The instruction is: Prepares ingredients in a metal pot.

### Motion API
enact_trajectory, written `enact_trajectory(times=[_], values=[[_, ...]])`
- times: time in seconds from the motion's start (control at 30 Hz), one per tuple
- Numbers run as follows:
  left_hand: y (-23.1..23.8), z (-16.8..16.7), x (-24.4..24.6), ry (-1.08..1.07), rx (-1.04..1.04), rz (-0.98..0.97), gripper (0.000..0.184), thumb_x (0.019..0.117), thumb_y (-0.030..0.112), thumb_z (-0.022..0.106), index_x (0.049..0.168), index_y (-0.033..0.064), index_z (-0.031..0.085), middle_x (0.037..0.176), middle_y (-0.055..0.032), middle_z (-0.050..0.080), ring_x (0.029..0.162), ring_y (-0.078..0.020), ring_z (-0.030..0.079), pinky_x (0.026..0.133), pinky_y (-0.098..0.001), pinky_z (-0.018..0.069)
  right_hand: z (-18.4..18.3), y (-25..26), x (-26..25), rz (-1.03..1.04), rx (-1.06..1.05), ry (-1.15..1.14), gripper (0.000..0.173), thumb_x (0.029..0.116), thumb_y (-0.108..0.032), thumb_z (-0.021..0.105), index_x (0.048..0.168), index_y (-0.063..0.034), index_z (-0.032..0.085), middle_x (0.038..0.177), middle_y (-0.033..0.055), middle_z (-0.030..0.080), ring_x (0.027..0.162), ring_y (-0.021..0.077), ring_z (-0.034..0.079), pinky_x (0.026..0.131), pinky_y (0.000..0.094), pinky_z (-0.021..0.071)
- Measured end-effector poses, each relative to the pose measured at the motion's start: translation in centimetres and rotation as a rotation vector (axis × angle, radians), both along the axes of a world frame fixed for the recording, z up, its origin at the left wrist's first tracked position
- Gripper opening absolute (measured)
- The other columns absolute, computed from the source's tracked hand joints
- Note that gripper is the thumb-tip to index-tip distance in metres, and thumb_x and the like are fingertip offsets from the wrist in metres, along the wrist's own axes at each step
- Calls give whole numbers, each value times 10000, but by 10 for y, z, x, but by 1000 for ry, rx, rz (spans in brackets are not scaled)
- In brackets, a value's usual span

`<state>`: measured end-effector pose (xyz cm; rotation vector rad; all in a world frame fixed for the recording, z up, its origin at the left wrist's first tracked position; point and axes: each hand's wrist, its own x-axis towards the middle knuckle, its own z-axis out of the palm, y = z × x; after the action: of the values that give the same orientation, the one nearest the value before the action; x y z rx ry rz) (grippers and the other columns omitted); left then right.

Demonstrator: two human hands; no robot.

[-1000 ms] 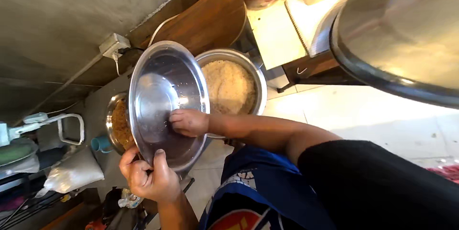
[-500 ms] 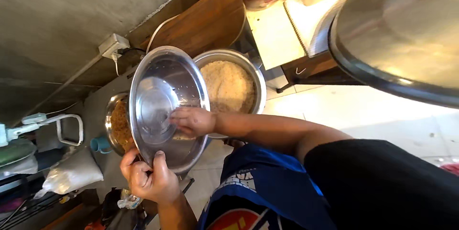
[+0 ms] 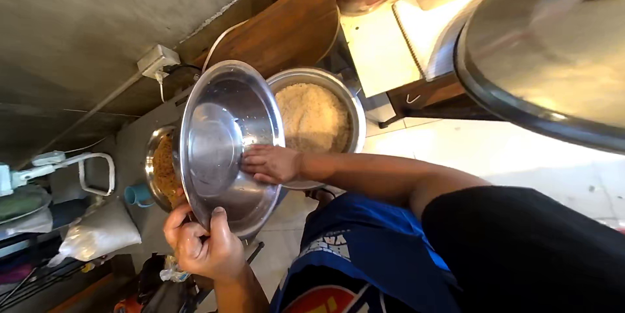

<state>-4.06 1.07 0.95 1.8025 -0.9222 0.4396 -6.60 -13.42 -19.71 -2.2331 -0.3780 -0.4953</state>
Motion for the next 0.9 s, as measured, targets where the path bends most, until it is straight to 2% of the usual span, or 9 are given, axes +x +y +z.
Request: enact_trajectory(times=[0.13, 0.23, 0.3, 0.43, 0.5, 0.6, 0.73, 0.83, 0.9], values=[[-1, -4, 0, -5, 10, 9, 282, 724, -43, 640, 606, 120, 443, 1079, -64, 630, 1109, -159, 598, 922, -259, 518, 8, -27, 8, -154, -35, 26, 444, 1084, -309, 403, 1368, -79, 656, 1484, 110, 580, 1479, 310, 420, 1261, 489, 252], [-3, -8, -4, -9, 48, -29, 274, 743, -14, 645, 615, 129, 449, 1086, -50, 640, 1151, -177, 602, 1017, -321, 507, 18, -47, 26, -361, -26, 9, 414, 1063, -222, 445, 1403, -64, 620, 1517, 130, 543, 1492, 323, 398, 1259, 475, 263], [-5, -7, -5, -9, 56, -47, 281, 741, -23, 646, 614, 134, 451, 1077, -42, 644, 1150, -180, 604, 1031, -333, 504, 18, -52, 31, -445, -28, 44, 434, 1059, -189, 431, 1443, -55, 582, 1494, 151, 558, 1474, 323, 423, 1251, 440, 287], [-8, -11, -6, 7, 44, -31, 276, 733, -23, 648, 618, 131, 450, 1072, -54, 641, 1141, -190, 606, 1020, -332, 507, 15, -29, 19, -433, 35, 245, 470, 1082, -234, 415, 1498, -37, 508, 1518, 176, 517, 1450, 337, 441, 1204, 448, 353], [-10, -12, -5, -6, 45, -11, 281, 741, -26, 645, 618, 127, 444, 1077, -59, 635, 1121, -169, 606, 980, -292, 512, 11, -11, 13, -400, 77, 277, 444, 1067, -229, 456, 1445, -21, 560, 1453, 185, 560, 1379, 348, 506, 1144, 469, 423], [-9, -13, -1, -18, 62, 7, 270, 735, -28, 637, 619, 124, 446, 1066, -65, 626, 1110, -172, 601, 978, -296, 506, 6, 13, 5, -313, 126, 335, 409, 1059, -248, 457, 1365, -42, 633, 1433, 135, 582, 1370, 300, 513, 1137, 444, 432], [-7, -18, 3, -28, 84, -3, 258, 746, -9, 641, 632, 127, 453, 1085, -61, 637, 1153, -201, 603, 1061, -368, 485, 0, 21, 6, -167, 183, 257, 344, 1060, -270, 480, 1169, -45, 715, 1292, 126, 655, 1262, 289, 585, 1069, 436, 482], [-9, -23, 1, -59, 114, 38, 266, 739, -13, 630, 611, 114, 434, 1066, -74, 624, 1121, -167, 603, 990, -285, 505, -16, 12, 7, -172, 196, 132, 231, 1009, -191, 572, 966, -31, 732, 1102, 126, 708, 1129, 286, 650, 992, 431, 526], [-8, -25, 3, -88, 133, 76, 263, 735, -22, 629, 602, 96, 435, 1054, -89, 622, 1099, -166, 606, 965, -263, 509, -27, -3, 5, -214, 145, 80, 202, 993, -161, 593, 969, -19, 734, 1096, 140, 717, 1146, 306, 654, 1031, 448, 512]])
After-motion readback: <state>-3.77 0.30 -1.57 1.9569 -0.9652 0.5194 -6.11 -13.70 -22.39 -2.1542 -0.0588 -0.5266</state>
